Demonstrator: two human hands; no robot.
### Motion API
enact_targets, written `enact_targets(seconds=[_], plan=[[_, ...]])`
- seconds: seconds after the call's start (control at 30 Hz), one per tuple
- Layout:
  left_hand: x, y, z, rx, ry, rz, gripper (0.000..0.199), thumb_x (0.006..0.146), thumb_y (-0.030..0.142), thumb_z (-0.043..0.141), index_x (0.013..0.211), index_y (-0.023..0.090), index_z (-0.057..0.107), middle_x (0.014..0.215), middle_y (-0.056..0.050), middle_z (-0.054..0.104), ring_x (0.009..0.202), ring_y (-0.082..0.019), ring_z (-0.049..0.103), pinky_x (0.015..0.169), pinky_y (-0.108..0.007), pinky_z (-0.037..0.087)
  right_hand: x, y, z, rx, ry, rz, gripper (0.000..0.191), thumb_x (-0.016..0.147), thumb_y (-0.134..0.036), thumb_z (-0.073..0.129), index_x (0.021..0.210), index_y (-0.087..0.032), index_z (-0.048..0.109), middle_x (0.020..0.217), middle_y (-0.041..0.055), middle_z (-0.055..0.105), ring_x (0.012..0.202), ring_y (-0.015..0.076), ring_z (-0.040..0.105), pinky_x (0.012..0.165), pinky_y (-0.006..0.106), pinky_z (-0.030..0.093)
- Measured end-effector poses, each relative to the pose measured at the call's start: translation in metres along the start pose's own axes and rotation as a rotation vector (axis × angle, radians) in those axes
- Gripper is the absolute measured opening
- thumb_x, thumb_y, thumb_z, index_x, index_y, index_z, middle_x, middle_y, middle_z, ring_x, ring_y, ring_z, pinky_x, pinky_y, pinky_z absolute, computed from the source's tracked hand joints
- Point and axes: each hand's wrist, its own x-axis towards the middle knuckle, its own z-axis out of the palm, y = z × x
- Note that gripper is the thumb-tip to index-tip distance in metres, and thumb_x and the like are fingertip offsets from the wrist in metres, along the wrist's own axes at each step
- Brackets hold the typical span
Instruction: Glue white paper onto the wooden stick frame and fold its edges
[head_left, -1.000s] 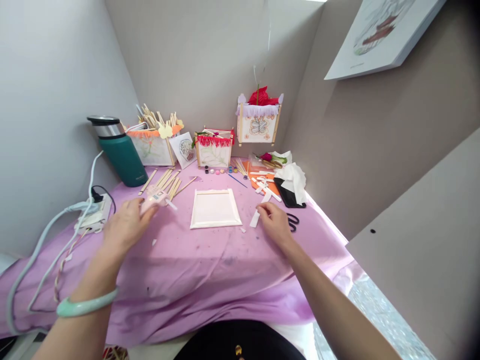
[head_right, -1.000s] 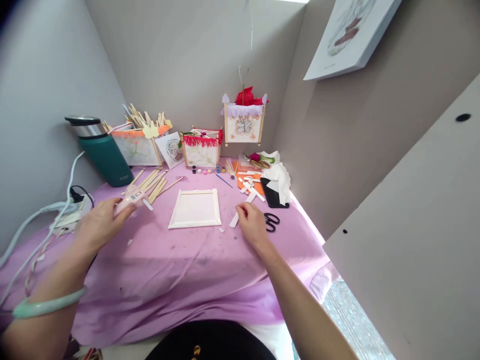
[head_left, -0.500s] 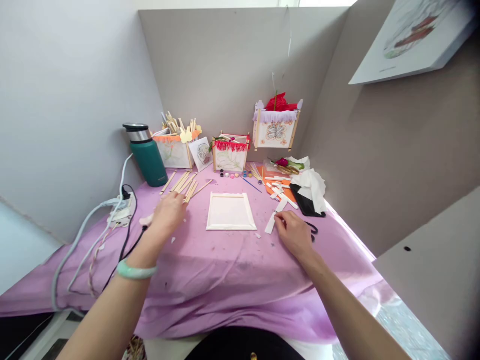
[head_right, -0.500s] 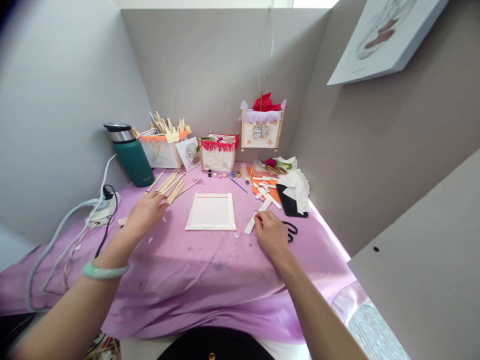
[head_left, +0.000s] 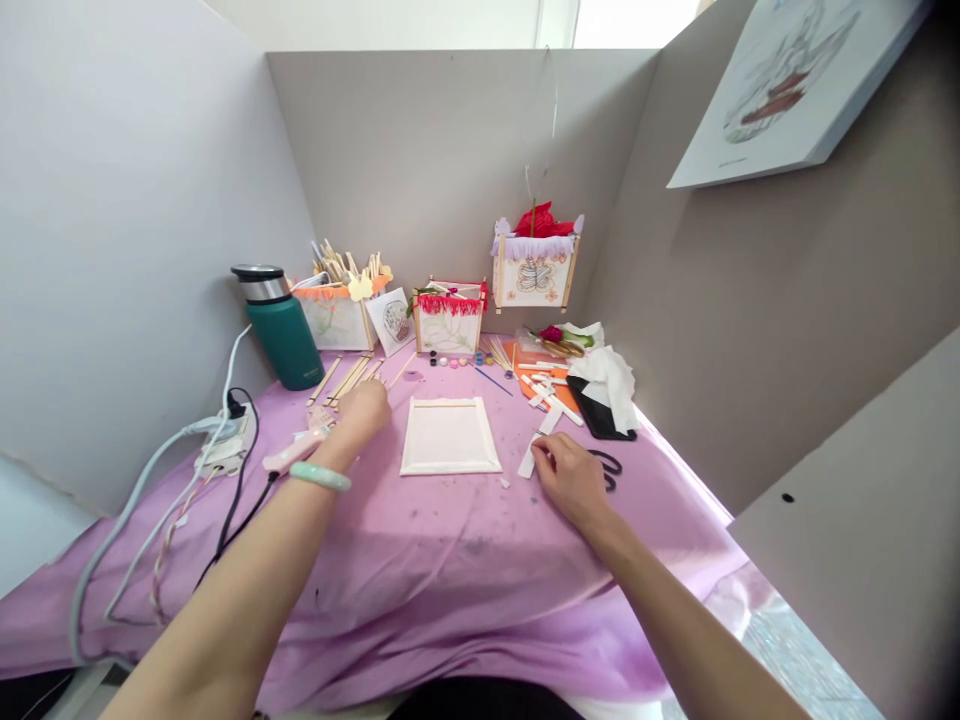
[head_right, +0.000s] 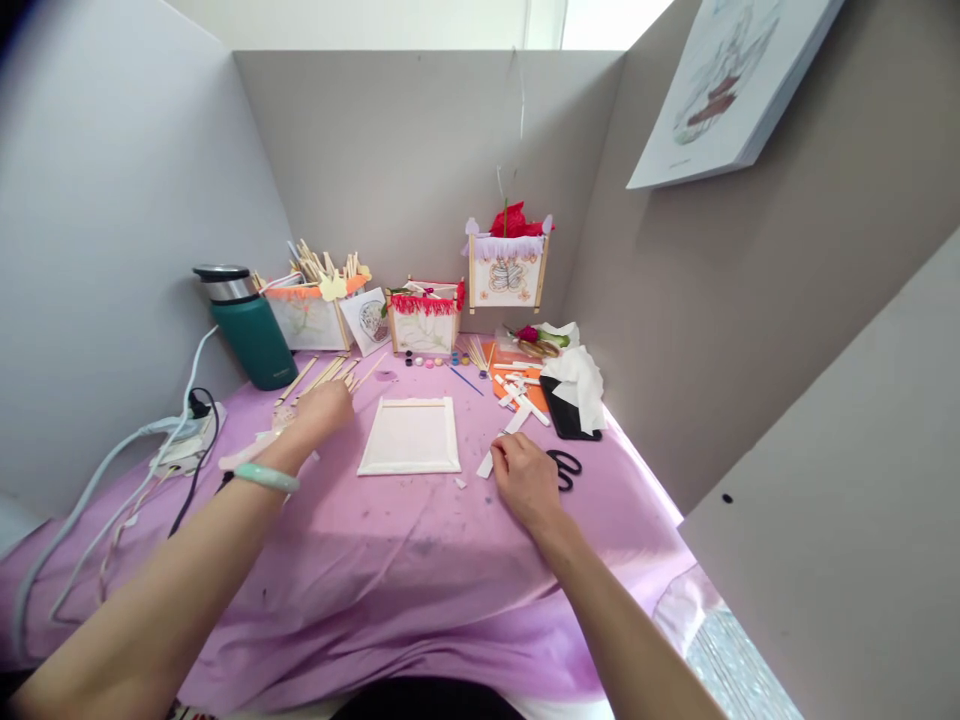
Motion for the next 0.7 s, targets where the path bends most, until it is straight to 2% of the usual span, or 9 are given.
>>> enact_targets(seconds=[0.07, 0.13, 0.23, 0.33, 0.4, 0.5, 0.57, 0.7], plan=[[-0.017, 0.017, -0.001, -0.073, -0.062, 0.055, 0.019, 0.084, 0.026, 0.053, 0.081, 0.012, 0.065, 0.079, -0.011, 0.067, 0.079, -0.023, 0.063, 0.067, -0.032, 0.045, 0.004, -0.008, -0.001, 0.138, -0.011, 0.044, 0.021, 0.089, -0.029, 0.047, 0.082, -0.019, 0.065, 0.083, 0.0044, 0.066, 0.074, 0.0167, 0.06, 0.069, 0.027, 0.04], [-0.04, 0.038, 0.003, -0.169, -0.126, 0.15, 0.022, 0.086, 0.031, 0.049, 0.084, 0.017, 0.065, 0.074, -0.005, 0.067, 0.073, -0.018, 0.062, 0.063, -0.026, 0.043, 0.011, -0.02, -0.001, 0.353, -0.061, 0.115, 0.023, 0.088, -0.035, 0.049, 0.084, -0.019, 0.065, 0.079, 0.0031, 0.066, 0.07, 0.0157, 0.059, 0.067, 0.027, 0.042], [-0.076, 0.067, 0.016, -0.367, -0.213, 0.302, 0.023, 0.086, 0.032, 0.046, 0.083, 0.018, 0.064, 0.067, 0.0, 0.064, 0.064, -0.015, 0.057, 0.058, -0.024, 0.04, 0.023, -0.039, 0.004, 0.719, -0.19, 0.242, 0.034, 0.086, -0.045, 0.051, 0.103, -0.018, 0.06, 0.069, -0.001, 0.062, 0.059, 0.0138, 0.055, 0.056, 0.025, 0.043], [-0.101, 0.081, 0.03, -0.473, -0.208, 0.391, 0.02, 0.086, 0.029, 0.046, 0.082, 0.018, 0.062, 0.073, -0.002, 0.064, 0.067, -0.015, 0.057, 0.062, -0.026, 0.04, 0.028, -0.048, 0.012, 0.871, -0.246, 0.255, 0.033, 0.086, -0.049, 0.048, 0.092, -0.018, 0.06, 0.058, -0.0043, 0.054, 0.048, 0.0112, 0.048, 0.049, 0.023, 0.04], [-0.11, 0.08, 0.038, -0.39, -0.094, 0.387, 0.018, 0.088, 0.025, 0.046, 0.088, 0.017, 0.063, 0.086, -0.005, 0.065, 0.078, -0.018, 0.058, 0.07, -0.029, 0.042, 0.028, -0.046, 0.016, 0.819, -0.148, 0.232, 0.032, 0.088, -0.048, 0.046, 0.081, -0.019, 0.057, 0.056, -0.0043, 0.052, 0.048, 0.0109, 0.048, 0.05, 0.023, 0.04], [-0.119, 0.068, 0.047, -0.196, 0.085, 0.392, 0.019, 0.087, 0.019, 0.047, 0.096, 0.016, 0.064, 0.098, -0.009, 0.064, 0.094, -0.024, 0.055, 0.082, -0.035, 0.042, 0.023, -0.038, 0.019, 0.672, 0.035, 0.222, 0.031, 0.091, -0.045, 0.041, 0.08, -0.019, 0.055, 0.058, -0.0031, 0.053, 0.055, 0.0122, 0.053, 0.057, 0.023, 0.042], [-0.124, 0.06, 0.053, -0.108, 0.103, 0.402, 0.019, 0.088, 0.019, 0.048, 0.094, 0.017, 0.067, 0.095, -0.009, 0.065, 0.094, -0.025, 0.053, 0.084, -0.037, 0.042, 0.021, -0.033, 0.02, 0.55, 0.048, 0.204, 0.032, 0.094, -0.043, 0.036, 0.081, -0.02, 0.054, 0.059, -0.0023, 0.054, 0.057, 0.0129, 0.055, 0.059, 0.023, 0.042], [-0.129, 0.055, 0.059, -0.034, 0.095, 0.41, 0.023, 0.09, 0.021, 0.047, 0.088, 0.019, 0.069, 0.09, -0.008, 0.065, 0.09, -0.024, 0.053, 0.081, -0.037, 0.042, 0.018, -0.034, 0.023, 0.371, -0.015, 0.141, 0.03, 0.093, -0.039, 0.037, 0.078, -0.02, 0.055, 0.065, 0.0007, 0.061, 0.061, 0.0141, 0.058, 0.06, 0.023, 0.039]])
